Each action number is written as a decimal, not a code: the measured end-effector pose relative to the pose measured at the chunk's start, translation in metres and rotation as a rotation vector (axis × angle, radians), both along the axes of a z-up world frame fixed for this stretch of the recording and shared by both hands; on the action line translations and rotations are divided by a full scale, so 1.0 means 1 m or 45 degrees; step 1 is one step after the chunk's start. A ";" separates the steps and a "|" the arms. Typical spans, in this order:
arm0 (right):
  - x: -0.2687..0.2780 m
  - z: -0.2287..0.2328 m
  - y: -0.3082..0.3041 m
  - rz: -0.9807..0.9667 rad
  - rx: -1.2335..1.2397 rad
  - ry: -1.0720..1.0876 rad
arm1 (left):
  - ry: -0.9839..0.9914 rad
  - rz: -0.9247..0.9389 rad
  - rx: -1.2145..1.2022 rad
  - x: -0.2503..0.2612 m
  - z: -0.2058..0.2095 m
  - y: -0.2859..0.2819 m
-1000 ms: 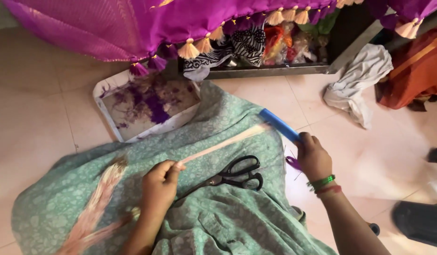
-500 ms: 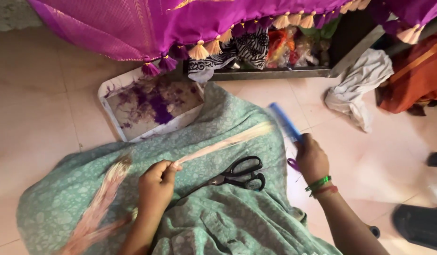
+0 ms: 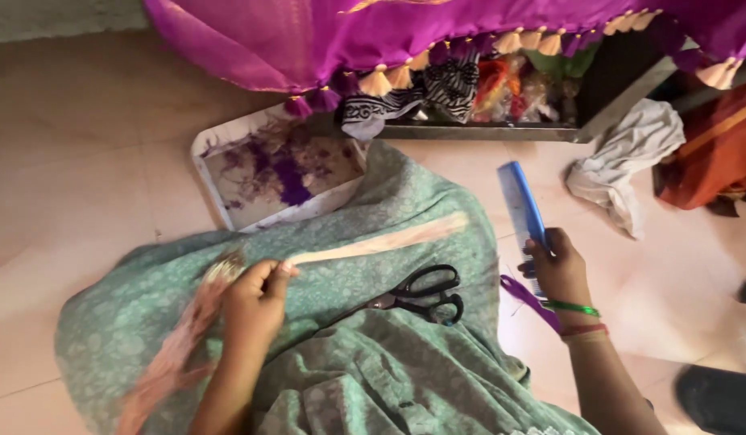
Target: The person sits on the floor making decorative tassels and attaching them to the edge of a purple fabric. They cut purple strips with scissors, fold and tie the strips with thread, comb out fibers, and hand-sew along the fabric edge with a needle.
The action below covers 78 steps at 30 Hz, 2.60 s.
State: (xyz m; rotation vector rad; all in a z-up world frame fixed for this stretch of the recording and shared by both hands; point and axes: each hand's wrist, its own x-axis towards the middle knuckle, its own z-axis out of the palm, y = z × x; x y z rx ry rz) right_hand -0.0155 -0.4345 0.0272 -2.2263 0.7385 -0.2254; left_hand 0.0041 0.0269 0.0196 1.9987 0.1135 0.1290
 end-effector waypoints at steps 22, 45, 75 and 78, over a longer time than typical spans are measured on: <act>0.080 0.096 0.244 1.699 1.040 0.146 | -0.230 0.263 0.169 -0.072 0.159 0.129; 0.062 0.081 0.226 1.363 0.985 0.167 | -0.422 -0.242 -0.071 -0.023 0.083 -0.038; -0.079 -0.002 -0.002 1.222 0.149 0.725 | 0.214 -0.292 -1.471 0.055 0.033 -0.023; -0.075 0.023 0.041 1.080 0.648 0.521 | 0.266 -0.309 -1.638 0.061 0.029 -0.024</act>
